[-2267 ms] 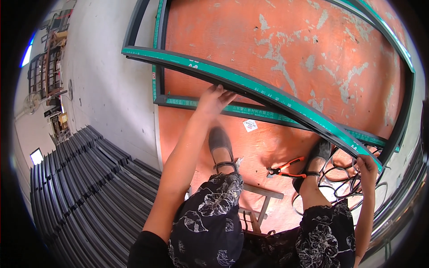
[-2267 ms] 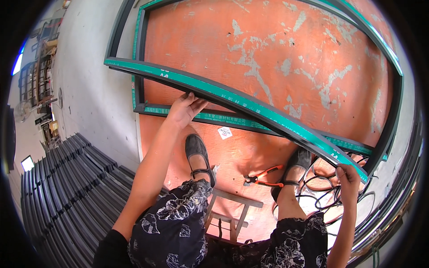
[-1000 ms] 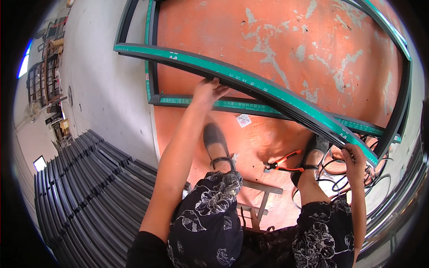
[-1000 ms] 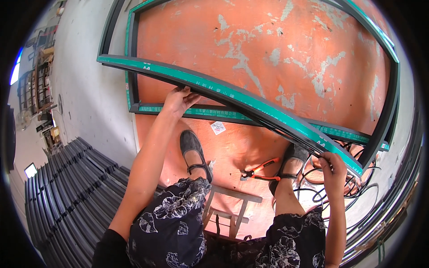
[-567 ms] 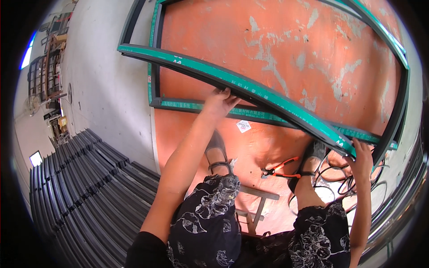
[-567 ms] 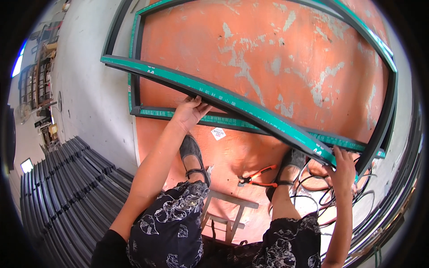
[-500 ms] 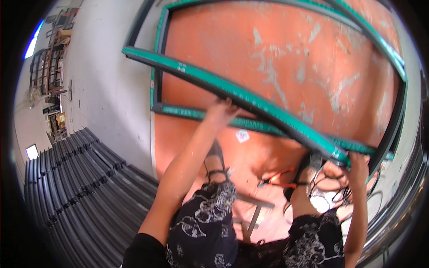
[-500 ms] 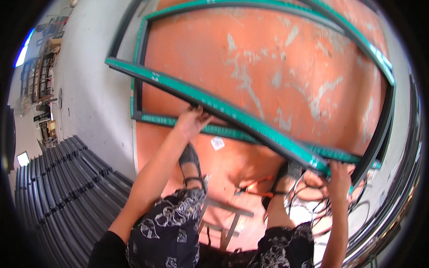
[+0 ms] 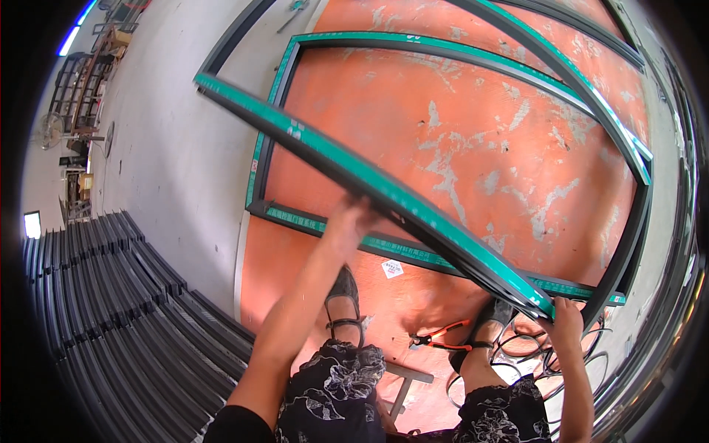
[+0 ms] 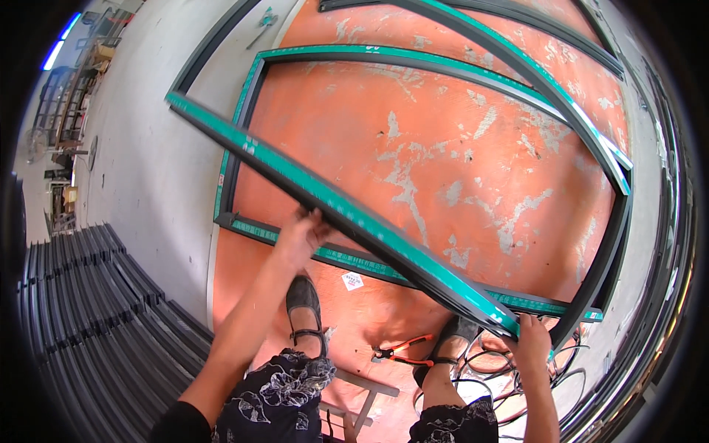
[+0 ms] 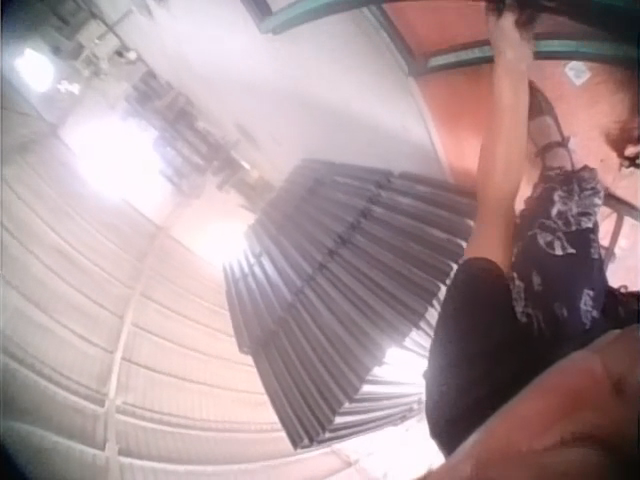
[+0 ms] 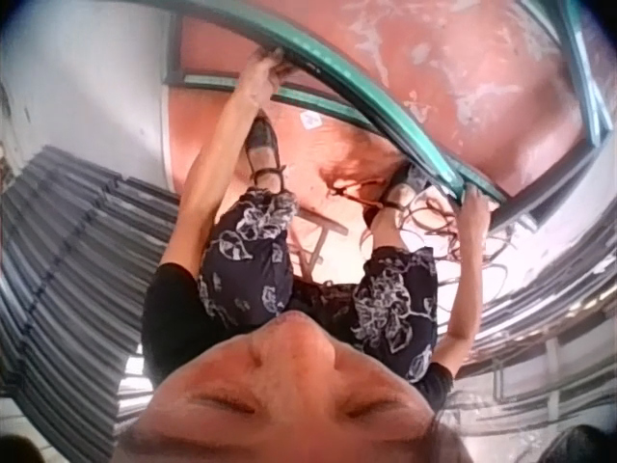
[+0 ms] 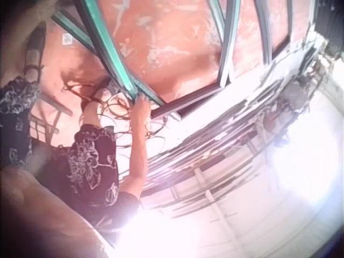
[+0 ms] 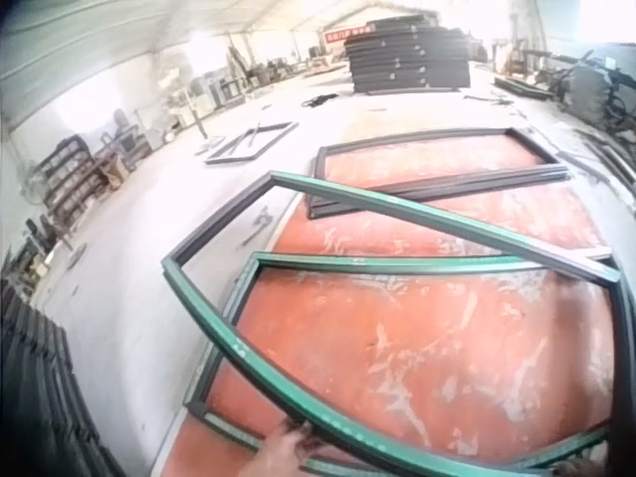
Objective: The person installs a black rubber seal into a metal window frame. They press the rubber strip into the frame grooves by hand and use a pair of pliers to cut the seal to the correct length.
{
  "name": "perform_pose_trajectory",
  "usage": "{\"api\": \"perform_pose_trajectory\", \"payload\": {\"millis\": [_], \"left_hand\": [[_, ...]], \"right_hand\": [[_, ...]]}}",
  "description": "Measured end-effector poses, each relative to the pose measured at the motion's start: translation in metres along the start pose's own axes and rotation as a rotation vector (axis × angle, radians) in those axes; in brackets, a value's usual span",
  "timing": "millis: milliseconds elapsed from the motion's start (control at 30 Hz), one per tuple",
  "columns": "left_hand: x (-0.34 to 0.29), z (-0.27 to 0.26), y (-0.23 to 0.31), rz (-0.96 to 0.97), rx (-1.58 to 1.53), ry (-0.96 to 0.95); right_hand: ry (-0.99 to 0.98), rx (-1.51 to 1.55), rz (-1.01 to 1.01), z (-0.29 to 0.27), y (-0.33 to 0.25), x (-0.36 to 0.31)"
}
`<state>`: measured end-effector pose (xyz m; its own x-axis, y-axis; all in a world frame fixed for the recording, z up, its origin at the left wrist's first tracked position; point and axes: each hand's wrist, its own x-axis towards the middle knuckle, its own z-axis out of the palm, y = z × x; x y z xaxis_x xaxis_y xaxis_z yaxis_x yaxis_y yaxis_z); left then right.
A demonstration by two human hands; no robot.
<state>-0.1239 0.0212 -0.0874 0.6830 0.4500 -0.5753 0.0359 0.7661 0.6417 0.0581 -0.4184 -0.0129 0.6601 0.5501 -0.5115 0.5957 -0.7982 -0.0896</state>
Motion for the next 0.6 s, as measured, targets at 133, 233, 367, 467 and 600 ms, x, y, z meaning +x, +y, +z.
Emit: {"api": "perform_pose_trajectory", "payload": {"millis": [133, 233, 367, 467, 600], "left_hand": [[0.058, -0.025, 0.04, 0.006, 0.057, 0.109], [0.088, -0.03, 0.046, -0.003, 0.077, 0.257], [0.088, -0.037, 0.046, -0.046, -0.057, 0.22], [0.089, -0.037, 0.042, -0.057, -0.16, 0.204], [0.097, -0.026, 0.043, -0.016, -0.138, 0.296]], "right_hand": [[0.026, 0.065, -0.023, 0.0, -0.066, 0.028], [0.013, 0.054, -0.007, 0.004, -0.092, 0.044], [0.327, 0.068, -0.197, -0.001, -0.111, 0.038], [0.489, -0.045, -0.369, 0.018, -0.092, 0.022], [0.546, 0.008, -0.439, 0.015, -0.091, 0.024]]}}
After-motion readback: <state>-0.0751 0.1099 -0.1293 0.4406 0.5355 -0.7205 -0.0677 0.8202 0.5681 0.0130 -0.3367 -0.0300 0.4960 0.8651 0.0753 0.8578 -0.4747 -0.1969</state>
